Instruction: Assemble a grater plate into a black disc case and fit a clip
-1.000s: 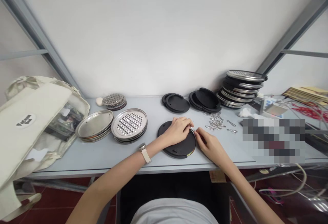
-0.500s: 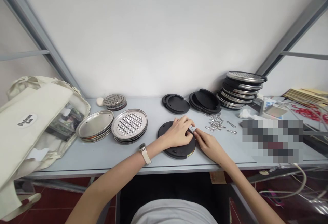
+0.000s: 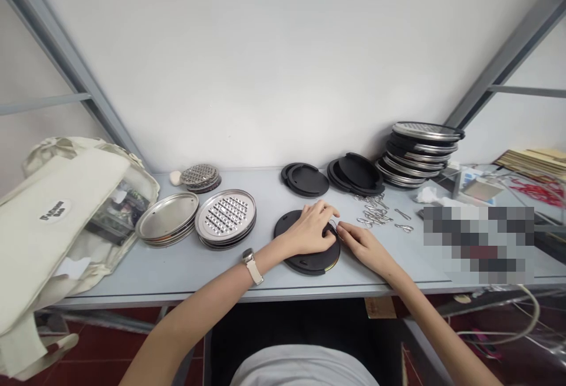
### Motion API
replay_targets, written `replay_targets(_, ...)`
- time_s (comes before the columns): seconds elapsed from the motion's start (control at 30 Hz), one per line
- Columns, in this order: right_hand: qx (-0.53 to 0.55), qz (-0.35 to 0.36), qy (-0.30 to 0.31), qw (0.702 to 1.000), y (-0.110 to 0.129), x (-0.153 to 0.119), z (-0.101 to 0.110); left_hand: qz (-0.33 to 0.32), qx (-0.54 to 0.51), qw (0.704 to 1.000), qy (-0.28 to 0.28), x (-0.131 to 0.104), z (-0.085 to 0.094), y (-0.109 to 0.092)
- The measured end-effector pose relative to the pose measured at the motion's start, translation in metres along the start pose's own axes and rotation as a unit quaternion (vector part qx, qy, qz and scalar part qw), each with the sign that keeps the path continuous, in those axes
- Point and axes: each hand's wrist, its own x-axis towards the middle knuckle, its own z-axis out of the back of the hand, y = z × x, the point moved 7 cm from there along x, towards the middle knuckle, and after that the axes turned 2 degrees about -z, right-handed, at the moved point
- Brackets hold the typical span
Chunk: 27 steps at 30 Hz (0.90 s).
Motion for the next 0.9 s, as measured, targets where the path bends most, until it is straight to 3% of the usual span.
replay_targets(0.9, -0.043, 0.009, -0.027, 0.999, 0.0075, -0.0058, 0.0038, 0.018, -0.016, 0.999, 0.030, 0.0022, -0.0034, 0.0020)
